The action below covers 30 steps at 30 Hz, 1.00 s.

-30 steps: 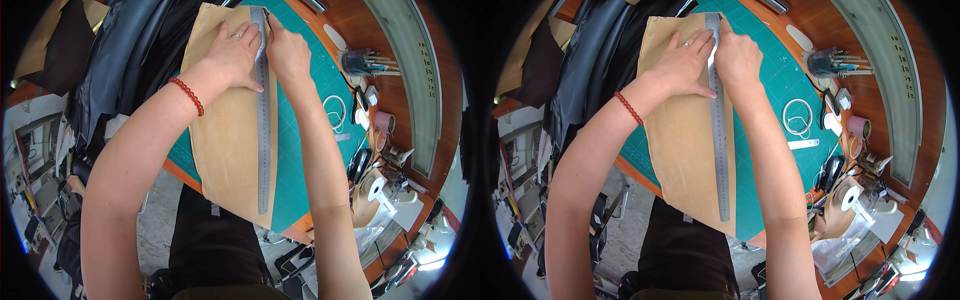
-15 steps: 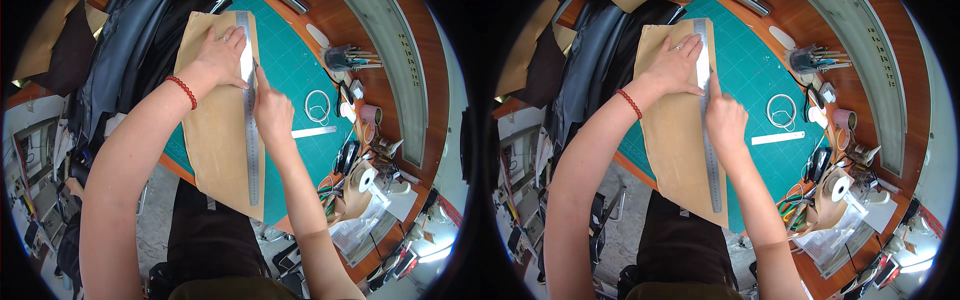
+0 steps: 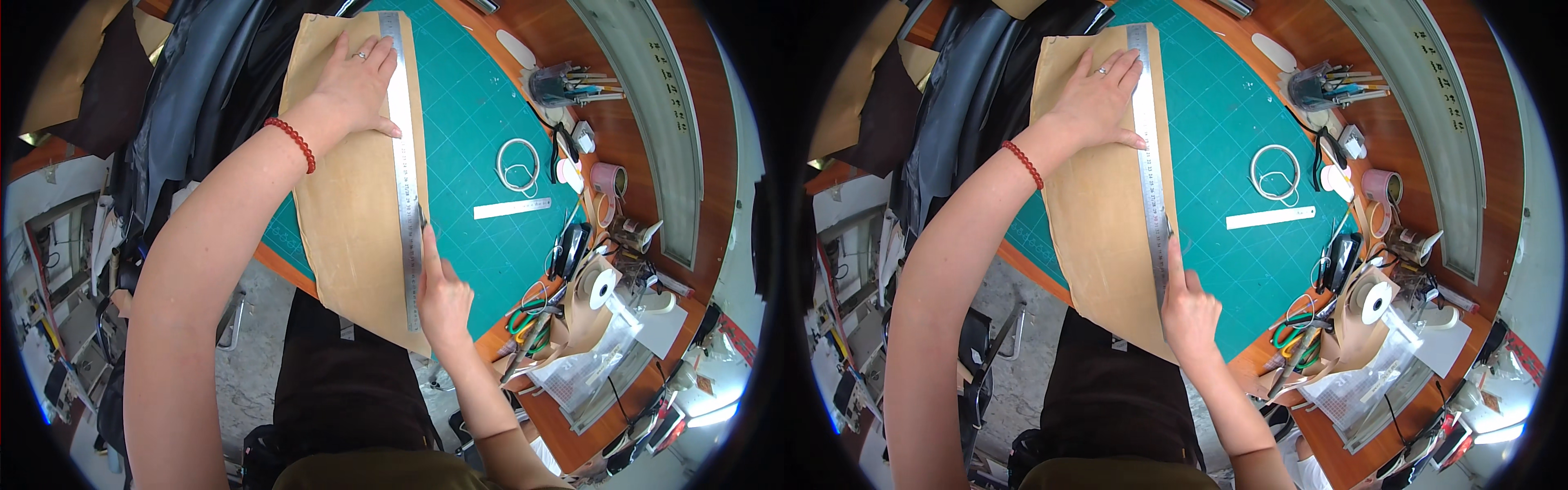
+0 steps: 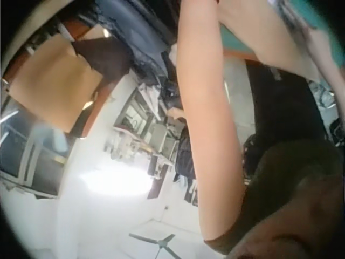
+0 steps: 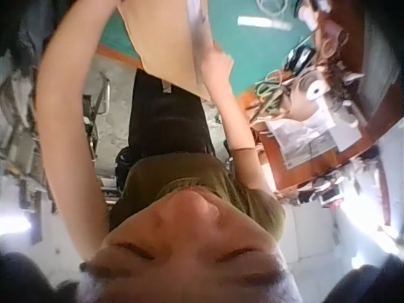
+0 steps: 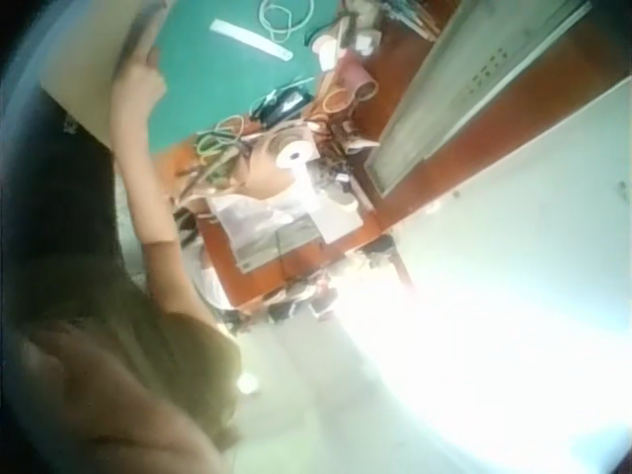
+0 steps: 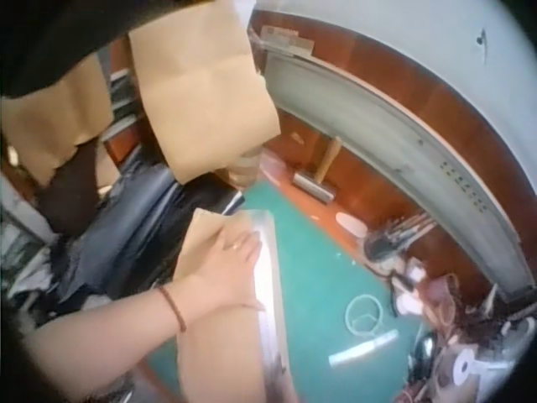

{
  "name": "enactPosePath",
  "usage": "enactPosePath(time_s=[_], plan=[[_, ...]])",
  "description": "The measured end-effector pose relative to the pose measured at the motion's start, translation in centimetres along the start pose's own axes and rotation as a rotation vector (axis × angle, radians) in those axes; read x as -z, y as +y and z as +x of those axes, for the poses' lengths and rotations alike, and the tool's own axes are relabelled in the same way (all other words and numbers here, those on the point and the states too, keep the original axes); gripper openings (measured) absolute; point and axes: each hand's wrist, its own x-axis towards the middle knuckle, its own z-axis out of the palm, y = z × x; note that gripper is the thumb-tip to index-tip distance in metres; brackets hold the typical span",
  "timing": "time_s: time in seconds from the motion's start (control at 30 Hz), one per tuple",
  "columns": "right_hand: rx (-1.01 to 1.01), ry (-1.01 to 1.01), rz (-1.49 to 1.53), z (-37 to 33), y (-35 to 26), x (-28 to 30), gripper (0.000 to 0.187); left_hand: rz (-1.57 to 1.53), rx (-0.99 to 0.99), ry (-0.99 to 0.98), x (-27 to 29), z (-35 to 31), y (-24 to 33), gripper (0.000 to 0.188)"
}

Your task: The person uses a metal ruler and a utility knife to cut a large sheet of tan material on a green cutting mat. They repeatedly measure and cut straight lines, separating the sheet into smaller rectangular pieces. The person then folds the cut pieces and places them on a pile of other materials.

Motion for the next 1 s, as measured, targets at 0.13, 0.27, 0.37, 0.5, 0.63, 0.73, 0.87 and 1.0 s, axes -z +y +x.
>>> enactPosePath(time_s=[0.13, 0.27, 0.37, 0.5, 0.63, 0.73, 0.87, 1.0], plan=[[0.066, 0.019, -0.002, -1.0, 1.4, -0.3, 0.064, -0.074, -0.009, 0.024, 0.0, 0.1, -0.1, 0.119], [-0.167, -0.205, 0.5, 0.6, 4.1, 3.9, 0.055, -0.25, -0.01, 0.205, -3.5, -0.5, -1.0, 0.114], [-0.207, -0.109, 0.585, 5.5, 3.9, 6.1, 0.041, -0.342, -0.013, 0.357, -5.3, -1.4, -0.8, 0.105], [-0.023, 0.297, 0.543, 15.2, 3.1, 0.7, 0.038, -0.293, -0.034, 0.475, -5.8, -2.6, 0.7, 0.088], [-0.17, 0.183, 0.495, 20.7, -1.6, 0.3, 0.034, -0.306, 0.042, 0.493, -6.3, -2.2, 0.7, 0.071], [-0.242, 0.009, 0.531, 21.4, -1.9, 1.5, 0.028, -0.26, 0.098, 0.504, -6.5, -2.2, 0.6, 0.067], [-0.157, -0.043, 0.824, 18.4, 0.2, 2.1, 0.027, -0.285, 0.091, 0.533, -6.5, -2.2, 0.7, 0.065], [-0.107, -0.238, 1.112, 11.4, 1.1, 3.0, 0.027, -0.27, 0.086, 0.563, -6.7, -2.2, 0.8, 0.065]])
